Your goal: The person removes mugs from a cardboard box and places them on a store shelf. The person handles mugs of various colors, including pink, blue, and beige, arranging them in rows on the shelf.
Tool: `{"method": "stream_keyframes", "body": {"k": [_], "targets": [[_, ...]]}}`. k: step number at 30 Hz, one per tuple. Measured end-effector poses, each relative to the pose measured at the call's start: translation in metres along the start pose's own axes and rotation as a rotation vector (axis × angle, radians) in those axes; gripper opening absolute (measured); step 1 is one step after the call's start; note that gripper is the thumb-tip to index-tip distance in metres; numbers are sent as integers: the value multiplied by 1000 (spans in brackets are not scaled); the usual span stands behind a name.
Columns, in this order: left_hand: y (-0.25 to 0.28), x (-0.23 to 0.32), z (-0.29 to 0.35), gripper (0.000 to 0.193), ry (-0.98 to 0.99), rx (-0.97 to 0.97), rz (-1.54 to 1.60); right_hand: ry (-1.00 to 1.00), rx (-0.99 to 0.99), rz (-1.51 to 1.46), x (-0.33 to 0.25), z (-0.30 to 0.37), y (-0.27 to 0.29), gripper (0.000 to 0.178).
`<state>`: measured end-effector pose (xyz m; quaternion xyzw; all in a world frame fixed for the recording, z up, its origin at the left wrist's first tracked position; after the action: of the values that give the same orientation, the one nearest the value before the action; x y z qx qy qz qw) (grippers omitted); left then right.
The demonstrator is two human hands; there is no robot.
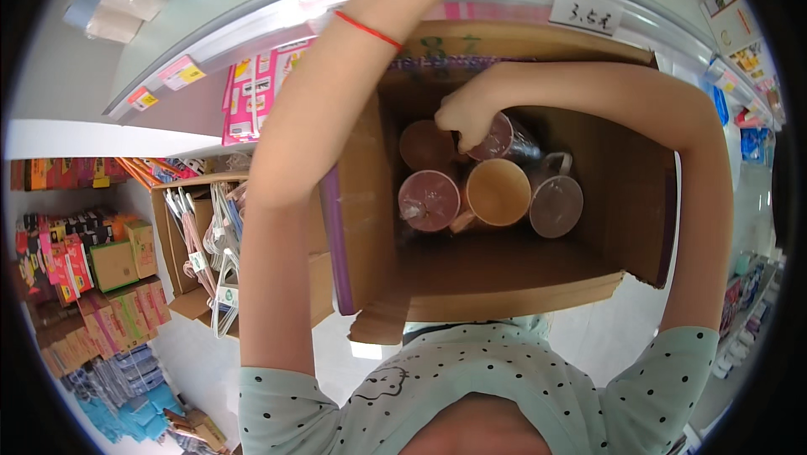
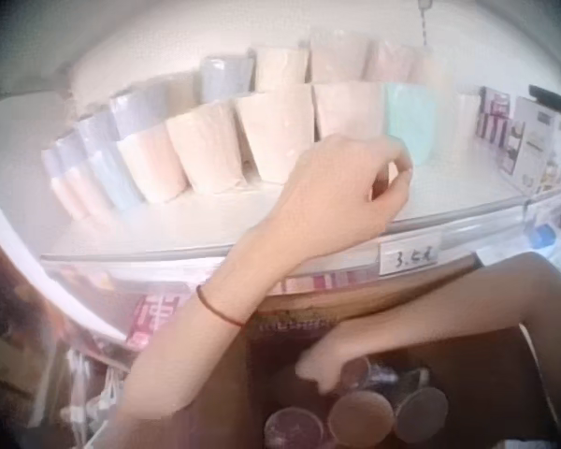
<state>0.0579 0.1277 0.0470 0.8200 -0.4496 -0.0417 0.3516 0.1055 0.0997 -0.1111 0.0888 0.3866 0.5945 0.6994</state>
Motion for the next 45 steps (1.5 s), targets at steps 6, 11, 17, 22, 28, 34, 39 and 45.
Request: {"method": "stream_keyframes", "body": {"k": [6, 11, 17, 22, 28, 34, 39, 45], "targets": [[-3, -2, -1, 15, -35, -2, 84, 65, -106, -50, 12, -25, -22, 33], [-5, 1, -2, 14, -12, -39, 71, 92, -188, -75, 20, -35, -30, 44], [-2, -3, 7, 15, 47, -78, 175, 125, -258, -11, 2, -25, -18, 45], [-6, 4, -1, 15, 101, -100, 232, 180, -87, 152, 1, -31, -40, 38], [-7, 0, 0, 15, 20, -97, 205, 139, -150, 232, -17, -18, -23, 41], [-6, 8, -1, 14, 94, -111, 154, -98, -473, 38, -29, 4, 19, 45], [-9, 1, 1, 12, 108, -110, 201, -86, -520, -75, -43, 45, 52, 37], [-7, 6, -2, 10, 155, -79, 135, 51, -531, -176, -45, 90, 59, 36]]}}
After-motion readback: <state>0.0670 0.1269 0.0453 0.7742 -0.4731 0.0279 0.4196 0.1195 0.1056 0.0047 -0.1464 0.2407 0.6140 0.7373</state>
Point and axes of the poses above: each hand's wrist, its own z-axis away from the middle knuckle, its own y-axis out of the back of the hand, x = y × z, the point moved 1 cm from there along -z, towards the middle knuckle, and after that the axes turned 3 degrees about y, right-handed, at the moved point
